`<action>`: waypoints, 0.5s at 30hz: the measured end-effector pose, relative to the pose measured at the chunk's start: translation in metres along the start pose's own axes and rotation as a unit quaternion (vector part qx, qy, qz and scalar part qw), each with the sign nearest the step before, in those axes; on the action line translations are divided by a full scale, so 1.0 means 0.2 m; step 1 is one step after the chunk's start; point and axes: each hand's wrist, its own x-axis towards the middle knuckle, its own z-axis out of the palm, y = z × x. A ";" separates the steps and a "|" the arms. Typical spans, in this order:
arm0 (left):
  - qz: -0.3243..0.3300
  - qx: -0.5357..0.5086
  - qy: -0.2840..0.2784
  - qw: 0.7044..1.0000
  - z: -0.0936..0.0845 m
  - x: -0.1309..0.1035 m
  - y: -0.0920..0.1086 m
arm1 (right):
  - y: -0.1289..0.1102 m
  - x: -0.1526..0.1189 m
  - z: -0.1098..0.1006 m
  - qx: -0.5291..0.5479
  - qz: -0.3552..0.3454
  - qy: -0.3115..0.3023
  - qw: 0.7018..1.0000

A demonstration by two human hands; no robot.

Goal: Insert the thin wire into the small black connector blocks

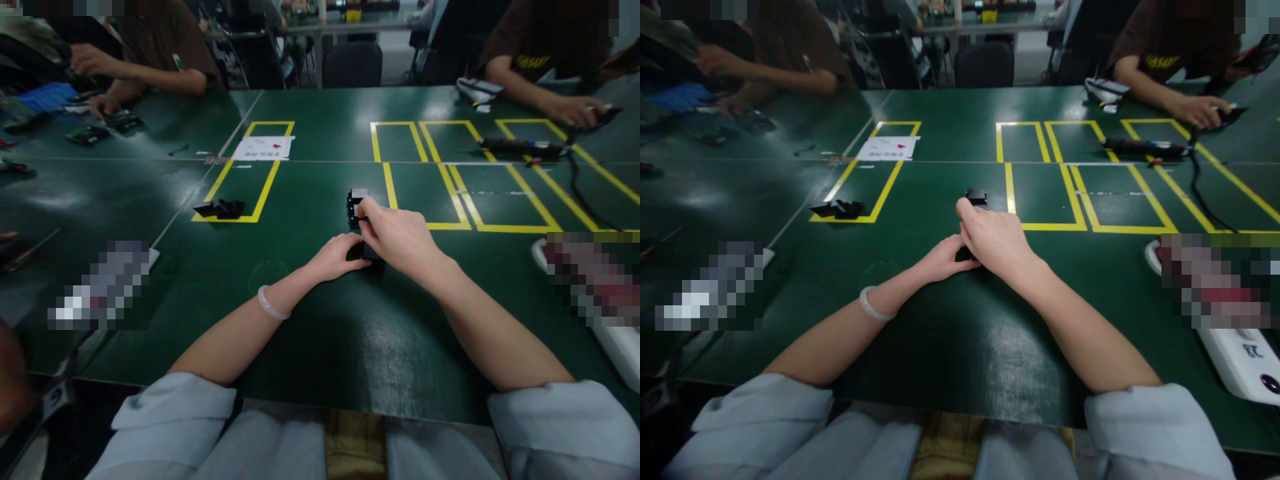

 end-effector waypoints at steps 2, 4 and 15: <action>0.004 -0.009 -0.001 1.000 0.00 0.00 0.00 | 0.00 0.00 -0.01 -0.003 0.005 -0.013 1.000; 0.002 -0.010 -0.005 1.000 0.00 0.00 0.00 | -0.01 0.00 -0.01 -0.017 0.012 -0.026 0.999; -0.002 0.010 -0.005 1.000 0.00 0.00 0.00 | 0.00 0.00 0.00 -0.007 0.013 -0.014 1.000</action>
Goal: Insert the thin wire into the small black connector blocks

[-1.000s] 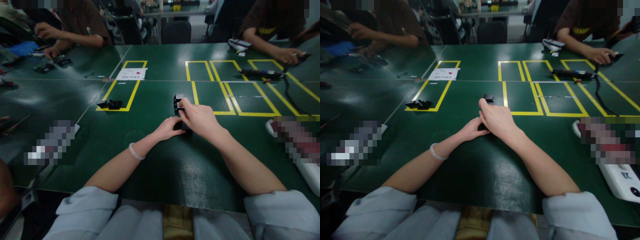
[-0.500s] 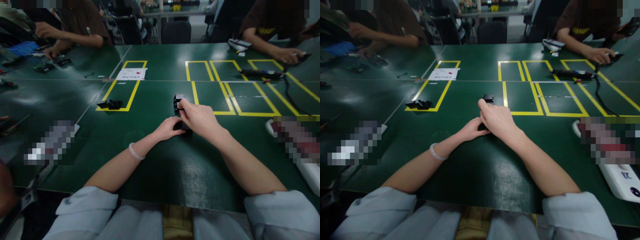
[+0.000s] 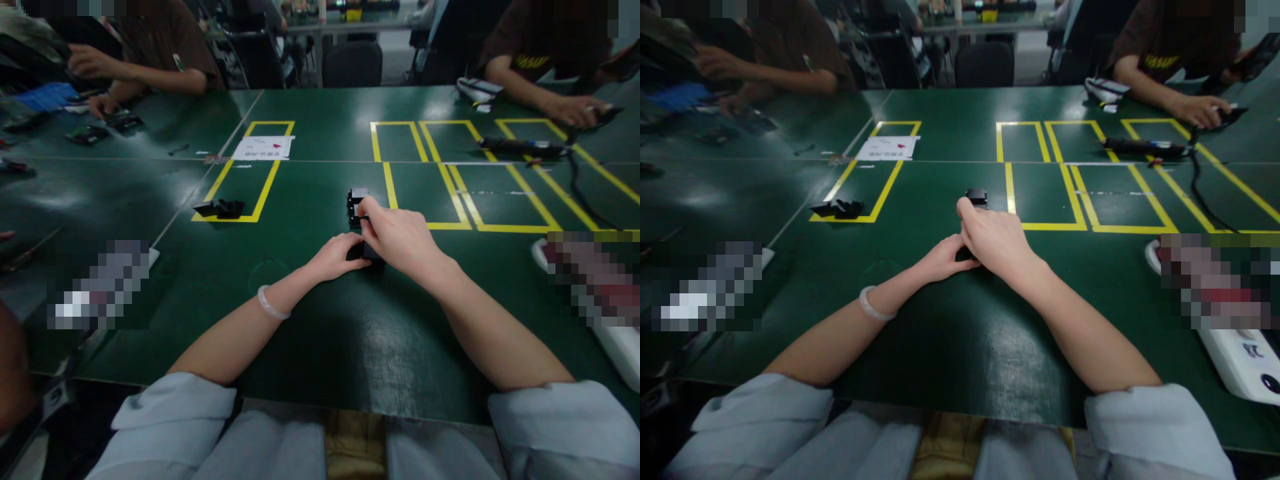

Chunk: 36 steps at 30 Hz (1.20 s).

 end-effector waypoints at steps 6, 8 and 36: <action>0.013 -0.022 0.004 1.000 -0.01 0.00 0.01 | 0.00 0.00 0.00 0.011 -0.004 -0.003 1.000; 0.017 -0.029 0.002 0.999 -0.01 0.00 0.01 | -0.01 0.00 -0.01 0.007 -0.002 -0.005 1.000; -0.003 0.001 -0.002 1.000 0.00 0.00 0.01 | 0.00 0.00 0.00 -0.008 0.007 -0.005 1.000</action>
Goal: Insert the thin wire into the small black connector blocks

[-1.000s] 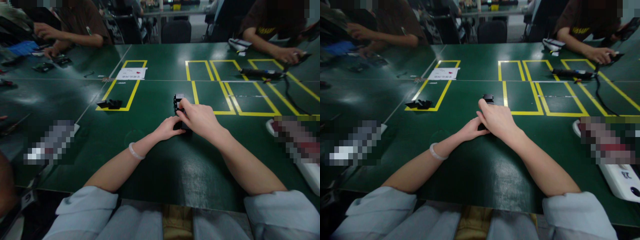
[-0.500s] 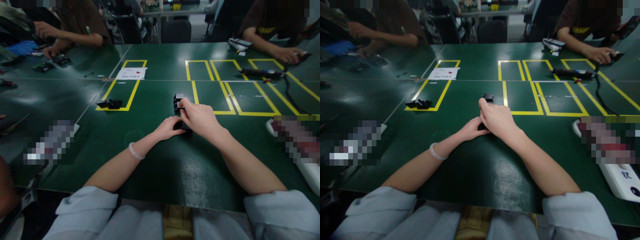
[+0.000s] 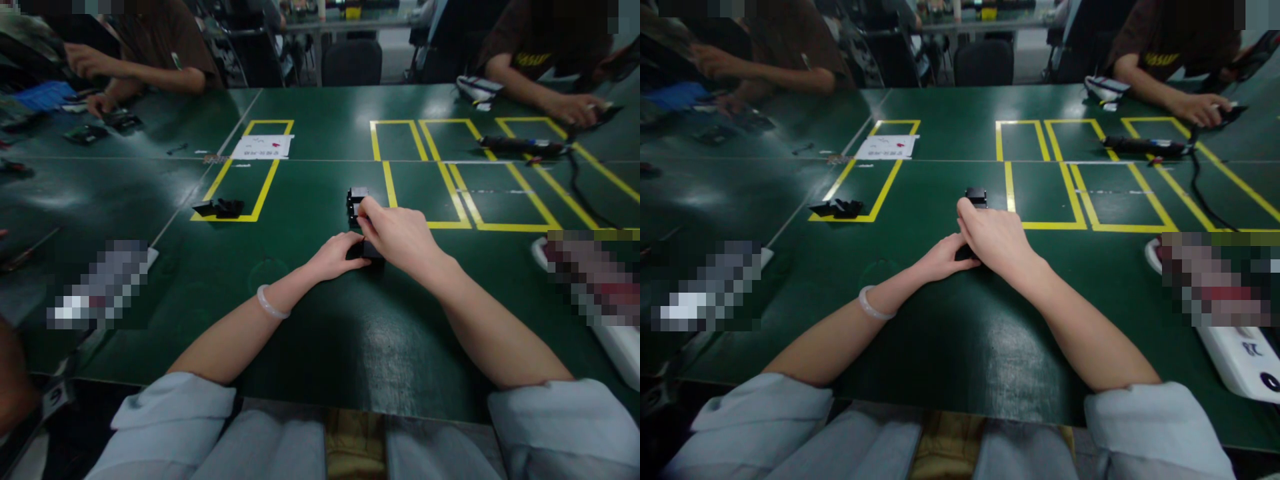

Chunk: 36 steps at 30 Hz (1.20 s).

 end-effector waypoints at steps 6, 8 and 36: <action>0.001 -0.017 0.012 1.000 0.00 0.00 0.00 | 0.00 -0.01 -0.01 0.023 -0.015 0.022 0.999; 0.004 -0.029 0.010 1.000 0.00 0.00 0.00 | 0.00 -0.01 -0.01 0.033 -0.018 0.023 0.999; 0.039 -0.045 0.013 0.998 0.00 0.00 -0.02 | -0.01 -0.01 0.00 0.024 -0.011 0.006 1.000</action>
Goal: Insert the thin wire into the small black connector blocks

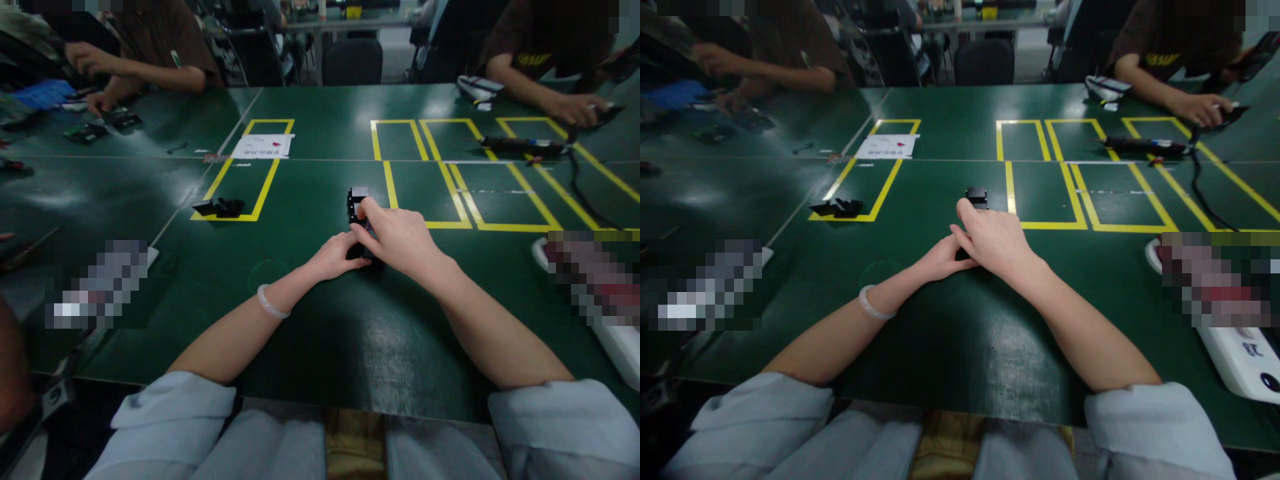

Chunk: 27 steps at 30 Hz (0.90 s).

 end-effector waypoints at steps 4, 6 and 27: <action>0.000 0.025 0.005 1.000 0.00 0.00 0.00 | 0.00 0.01 0.00 -0.001 -0.004 -0.005 1.000; -0.006 0.033 0.003 0.999 0.00 0.00 0.00 | 0.00 0.01 0.00 -0.001 -0.002 -0.008 1.000; -0.031 0.034 -0.015 0.999 0.00 0.00 0.01 | 0.00 0.01 0.01 -0.045 0.009 0.001 0.999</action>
